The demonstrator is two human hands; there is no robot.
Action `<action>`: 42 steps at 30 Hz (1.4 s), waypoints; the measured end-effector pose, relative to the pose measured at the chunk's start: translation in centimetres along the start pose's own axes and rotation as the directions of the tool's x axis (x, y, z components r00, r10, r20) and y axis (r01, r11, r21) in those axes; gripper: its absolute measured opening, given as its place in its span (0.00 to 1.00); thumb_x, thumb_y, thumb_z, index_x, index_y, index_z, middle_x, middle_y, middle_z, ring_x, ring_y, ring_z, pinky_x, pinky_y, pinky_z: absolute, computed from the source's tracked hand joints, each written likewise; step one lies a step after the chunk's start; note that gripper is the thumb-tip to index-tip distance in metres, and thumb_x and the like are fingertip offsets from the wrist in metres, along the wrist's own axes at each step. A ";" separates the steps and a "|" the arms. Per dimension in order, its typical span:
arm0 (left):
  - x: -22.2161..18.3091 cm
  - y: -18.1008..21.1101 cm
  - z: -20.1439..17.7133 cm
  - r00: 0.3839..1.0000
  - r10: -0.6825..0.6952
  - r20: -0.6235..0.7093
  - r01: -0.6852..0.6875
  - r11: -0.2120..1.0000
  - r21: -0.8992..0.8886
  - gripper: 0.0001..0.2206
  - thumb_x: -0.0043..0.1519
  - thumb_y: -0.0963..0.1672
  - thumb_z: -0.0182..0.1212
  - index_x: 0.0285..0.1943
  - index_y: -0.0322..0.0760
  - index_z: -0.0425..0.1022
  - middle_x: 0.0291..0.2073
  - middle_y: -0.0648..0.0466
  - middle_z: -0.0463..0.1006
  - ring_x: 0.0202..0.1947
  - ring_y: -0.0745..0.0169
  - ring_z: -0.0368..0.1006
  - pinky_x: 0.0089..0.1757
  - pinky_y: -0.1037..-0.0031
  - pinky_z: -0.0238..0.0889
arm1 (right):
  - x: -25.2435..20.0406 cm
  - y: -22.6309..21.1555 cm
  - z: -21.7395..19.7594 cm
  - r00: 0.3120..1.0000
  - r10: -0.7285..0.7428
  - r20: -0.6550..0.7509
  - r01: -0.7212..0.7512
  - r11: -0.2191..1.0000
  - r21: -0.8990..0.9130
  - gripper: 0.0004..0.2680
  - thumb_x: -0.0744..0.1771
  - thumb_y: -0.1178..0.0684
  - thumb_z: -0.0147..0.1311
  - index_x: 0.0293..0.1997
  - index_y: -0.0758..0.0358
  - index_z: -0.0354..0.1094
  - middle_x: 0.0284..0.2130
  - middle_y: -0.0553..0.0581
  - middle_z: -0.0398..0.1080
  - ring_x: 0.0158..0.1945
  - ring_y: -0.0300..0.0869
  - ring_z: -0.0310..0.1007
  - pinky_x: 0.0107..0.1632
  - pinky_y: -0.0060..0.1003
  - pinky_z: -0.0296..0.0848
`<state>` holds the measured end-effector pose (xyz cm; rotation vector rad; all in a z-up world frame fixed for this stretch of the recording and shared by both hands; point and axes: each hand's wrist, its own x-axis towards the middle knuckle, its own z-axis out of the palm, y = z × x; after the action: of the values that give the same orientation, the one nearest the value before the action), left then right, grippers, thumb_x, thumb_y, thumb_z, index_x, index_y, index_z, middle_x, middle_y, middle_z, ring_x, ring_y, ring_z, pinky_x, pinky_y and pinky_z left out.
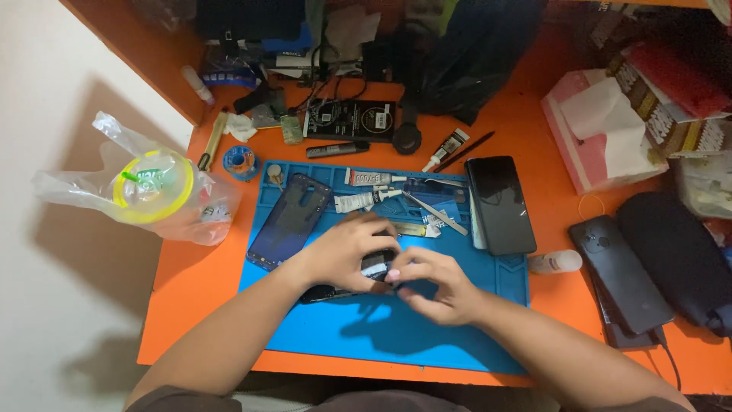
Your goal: Using a precision screwdriver and hands to remove internal components and screws from a smartphone.
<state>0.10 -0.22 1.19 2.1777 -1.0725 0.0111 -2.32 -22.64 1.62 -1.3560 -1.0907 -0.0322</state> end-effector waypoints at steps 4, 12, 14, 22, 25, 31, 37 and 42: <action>-0.1 0.0 0.1 1.000 -0.011 0.013 0.011 1.000 0.006 0.23 0.47 0.57 0.72 0.45 0.47 0.78 0.42 0.52 0.78 0.44 0.43 0.74 0.42 0.54 0.67 | -0.7 0.7 -0.1 0.999 0.021 -0.032 -0.023 0.999 -0.037 0.11 0.66 0.68 0.55 0.52 0.65 0.76 0.34 0.64 0.75 0.30 0.53 0.73 0.34 0.45 0.74; 0.3 0.7 -0.9 0.999 -0.011 0.037 0.011 1.000 0.011 0.25 0.42 0.54 0.76 0.46 0.45 0.78 0.42 0.50 0.79 0.44 0.42 0.74 0.44 0.53 0.67 | -0.6 0.7 -0.4 0.998 -0.046 -0.047 0.041 0.993 -0.109 0.14 0.63 0.68 0.61 0.53 0.62 0.77 0.41 0.63 0.73 0.39 0.52 0.75 0.45 0.49 0.76; 0.6 1.2 -1.6 0.999 -0.020 0.050 0.020 1.000 -0.017 0.26 0.42 0.55 0.76 0.46 0.45 0.78 0.41 0.50 0.79 0.44 0.43 0.75 0.44 0.54 0.68 | -1.0 1.1 -0.3 0.999 -0.014 -0.042 0.011 0.998 -0.064 0.13 0.65 0.69 0.55 0.53 0.65 0.75 0.38 0.64 0.73 0.37 0.54 0.74 0.42 0.49 0.75; 0.3 0.8 -1.2 0.996 -0.032 0.082 0.034 0.999 -0.024 0.29 0.41 0.57 0.78 0.47 0.43 0.78 0.42 0.49 0.79 0.45 0.42 0.74 0.44 0.53 0.67 | -0.5 1.1 -0.6 0.999 -0.010 -0.043 0.009 1.000 -0.023 0.13 0.67 0.70 0.47 0.55 0.68 0.73 0.34 0.64 0.73 0.33 0.54 0.73 0.39 0.48 0.72; 0.2 0.6 -1.0 0.996 -0.040 0.083 0.042 0.999 -0.019 0.29 0.40 0.55 0.78 0.48 0.42 0.78 0.42 0.49 0.79 0.45 0.41 0.74 0.45 0.52 0.67 | -0.7 1.1 -0.6 0.999 -0.041 -0.036 0.037 0.994 -0.103 0.14 0.63 0.67 0.62 0.54 0.65 0.76 0.41 0.62 0.74 0.39 0.52 0.74 0.44 0.50 0.73; 0.2 0.3 -0.6 0.998 -0.024 0.063 0.025 1.000 -0.015 0.30 0.40 0.57 0.77 0.48 0.42 0.78 0.42 0.49 0.78 0.44 0.41 0.73 0.44 0.51 0.67 | -0.7 0.9 -0.4 0.998 -0.041 -0.046 0.035 0.994 -0.108 0.13 0.61 0.67 0.65 0.50 0.65 0.78 0.39 0.64 0.76 0.37 0.55 0.76 0.42 0.52 0.75; -0.1 -0.1 -0.3 0.997 -0.028 0.071 0.026 0.999 0.033 0.32 0.43 0.61 0.73 0.50 0.44 0.77 0.44 0.50 0.77 0.46 0.45 0.73 0.44 0.54 0.67 | -1.1 1.0 -0.2 0.998 -0.056 -0.037 0.053 0.995 -0.080 0.14 0.61 0.67 0.65 0.49 0.63 0.79 0.37 0.62 0.75 0.35 0.52 0.75 0.40 0.48 0.76; 0.0 0.0 -0.6 0.996 -0.042 0.079 0.042 0.999 0.013 0.31 0.43 0.59 0.74 0.51 0.43 0.78 0.45 0.48 0.78 0.46 0.42 0.73 0.45 0.52 0.67 | -1.4 1.3 -0.4 0.996 -0.048 -0.070 0.043 0.996 -0.072 0.11 0.61 0.65 0.66 0.46 0.62 0.80 0.37 0.64 0.76 0.36 0.54 0.77 0.39 0.50 0.77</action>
<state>0.25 0.10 1.63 2.2264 -1.0724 -0.0888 -2.11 -23.33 -0.17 -1.3830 -1.0687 -0.1529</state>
